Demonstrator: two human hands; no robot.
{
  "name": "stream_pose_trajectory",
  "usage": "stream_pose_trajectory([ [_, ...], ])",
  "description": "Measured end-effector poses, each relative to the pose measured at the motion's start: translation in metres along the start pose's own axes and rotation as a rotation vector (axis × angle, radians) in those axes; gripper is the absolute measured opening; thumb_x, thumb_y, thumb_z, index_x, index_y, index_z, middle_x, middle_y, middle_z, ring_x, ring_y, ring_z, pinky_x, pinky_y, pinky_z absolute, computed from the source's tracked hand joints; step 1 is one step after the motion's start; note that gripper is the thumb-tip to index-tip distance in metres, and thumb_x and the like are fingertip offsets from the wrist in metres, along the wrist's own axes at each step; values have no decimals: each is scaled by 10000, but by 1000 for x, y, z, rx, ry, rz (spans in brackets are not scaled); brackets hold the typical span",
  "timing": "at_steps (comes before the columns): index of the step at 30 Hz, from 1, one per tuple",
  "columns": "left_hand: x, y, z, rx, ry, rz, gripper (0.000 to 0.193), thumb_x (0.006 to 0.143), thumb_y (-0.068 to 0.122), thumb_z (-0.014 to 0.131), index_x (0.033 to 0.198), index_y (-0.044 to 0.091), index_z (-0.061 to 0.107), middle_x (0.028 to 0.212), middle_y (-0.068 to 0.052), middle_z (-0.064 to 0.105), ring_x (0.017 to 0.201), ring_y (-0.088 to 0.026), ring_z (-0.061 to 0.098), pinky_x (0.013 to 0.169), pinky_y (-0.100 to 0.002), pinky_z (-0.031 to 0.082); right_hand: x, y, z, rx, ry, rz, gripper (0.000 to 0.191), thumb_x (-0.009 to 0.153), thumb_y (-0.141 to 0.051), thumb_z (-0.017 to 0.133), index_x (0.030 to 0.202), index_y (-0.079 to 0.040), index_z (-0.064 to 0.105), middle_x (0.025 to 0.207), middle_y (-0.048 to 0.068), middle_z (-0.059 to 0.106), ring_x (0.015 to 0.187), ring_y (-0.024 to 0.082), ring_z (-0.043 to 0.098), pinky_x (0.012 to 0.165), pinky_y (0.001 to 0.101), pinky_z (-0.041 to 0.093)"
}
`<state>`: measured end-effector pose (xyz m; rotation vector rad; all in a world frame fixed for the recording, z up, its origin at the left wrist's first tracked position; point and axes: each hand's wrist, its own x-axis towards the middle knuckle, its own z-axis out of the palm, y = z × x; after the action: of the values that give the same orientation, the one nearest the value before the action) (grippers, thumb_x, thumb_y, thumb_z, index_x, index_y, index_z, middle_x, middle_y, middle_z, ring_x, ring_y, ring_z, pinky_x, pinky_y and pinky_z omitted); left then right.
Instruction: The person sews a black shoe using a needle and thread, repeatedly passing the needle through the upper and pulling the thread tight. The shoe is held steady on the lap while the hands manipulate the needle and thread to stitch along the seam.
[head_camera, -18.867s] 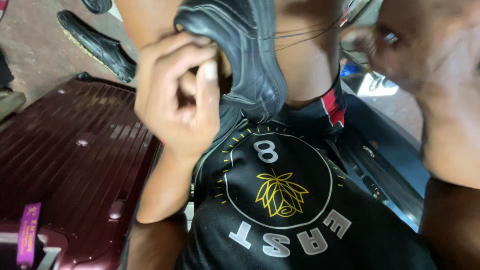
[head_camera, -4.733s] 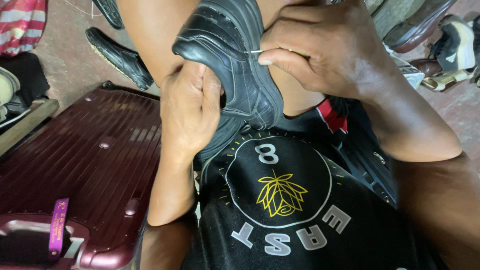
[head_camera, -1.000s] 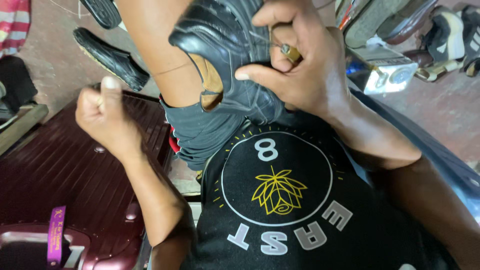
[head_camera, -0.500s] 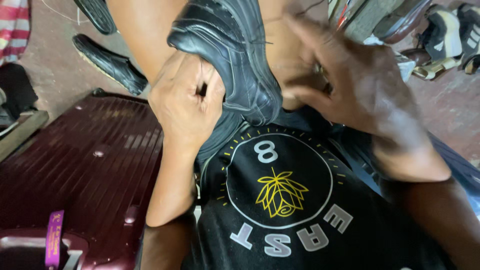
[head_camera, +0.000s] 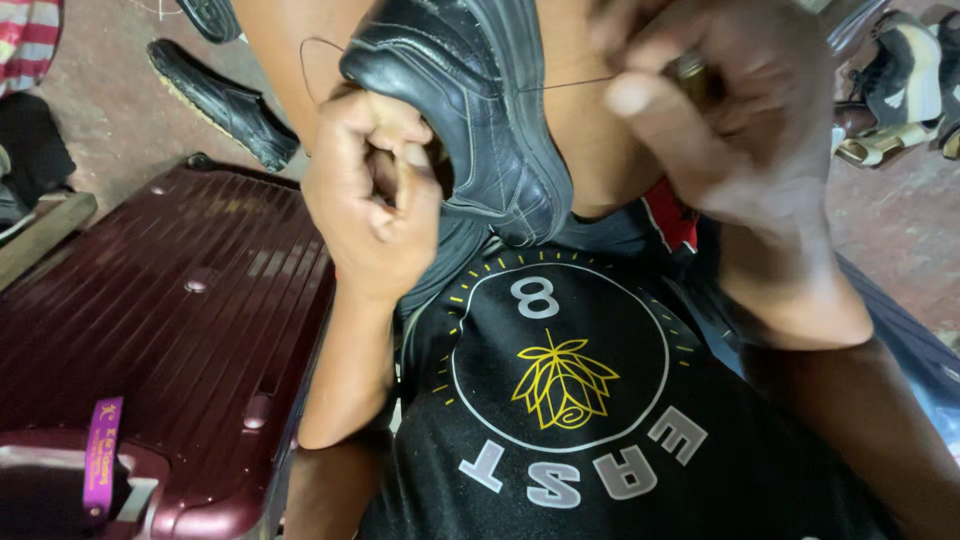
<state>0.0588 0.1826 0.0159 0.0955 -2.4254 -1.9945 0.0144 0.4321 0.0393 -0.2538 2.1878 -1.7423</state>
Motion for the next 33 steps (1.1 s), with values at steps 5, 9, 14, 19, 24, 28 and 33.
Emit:
stream_pose_trajectory([
  [5, 1, 8, -9, 385, -138, 4, 105, 1008, -12, 672, 958, 5, 580, 885, -124, 536, 632, -207, 525, 617, -318, 447, 16, 11, 34, 222, -1, -101, 192, 1120, -126, 663, 972, -16, 606, 817, 49, 623, 681, 105, 581, 636, 252, 461],
  [9, 7, -2, -12, 389, -116, 107, 170, 1013, 28, 711, 924, 7, 568, 885, -142, 564, 773, -286, 579, 693, -363, 484, 31, 15, 61, -14, 54, -205, 222, 1158, -87, 624, 961, 3, 577, 791, 44, 585, 668, 92, 538, 639, 233, 431],
  [14, 5, -7, -20, 333, -97, 43, 397, 999, 102, 809, 760, 11, 506, 764, -116, 496, 619, -206, 495, 602, -343, 438, 41, 14, 75, -129, 142, -225, 221, 1115, -72, 667, 941, 14, 560, 780, 60, 554, 615, 113, 501, 586, 253, 401],
  [19, -3, 16, -42, 108, 1, -422, 83, 942, 114, 624, 970, 41, 651, 951, 8, 584, 688, -97, 603, 551, -250, 510, 20, 44, 40, -67, 131, -220, 233, 1205, -160, 542, 1025, -15, 573, 740, 38, 608, 643, 109, 580, 597, 246, 450],
  [24, 1, 13, -75, 427, 245, -95, 129, 1154, 74, 627, 1153, -14, 532, 1179, -125, 603, 967, -189, 615, 854, -291, 527, -9, 71, -18, -138, 458, -157, 280, 1234, -186, 432, 1308, 6, 623, 714, 30, 552, 600, 97, 558, 541, 240, 449],
  [28, -7, 14, -63, 697, 293, 128, 168, 1135, 108, 654, 1166, -19, 550, 1142, -140, 556, 1027, -267, 592, 950, -349, 502, -17, 42, -31, 60, 362, 30, 181, 1250, -125, 557, 1266, -15, 699, 927, 145, 659, 604, 140, 552, 525, 242, 377],
  [33, -3, 33, -6, 247, 149, -223, 175, 1033, 151, 647, 973, -1, 707, 867, -31, 667, 678, -108, 591, 639, -238, 470, -4, 5, -20, -248, 133, -64, 154, 1063, -9, 644, 1193, 14, 722, 859, 112, 707, 611, 141, 596, 546, 269, 442],
])
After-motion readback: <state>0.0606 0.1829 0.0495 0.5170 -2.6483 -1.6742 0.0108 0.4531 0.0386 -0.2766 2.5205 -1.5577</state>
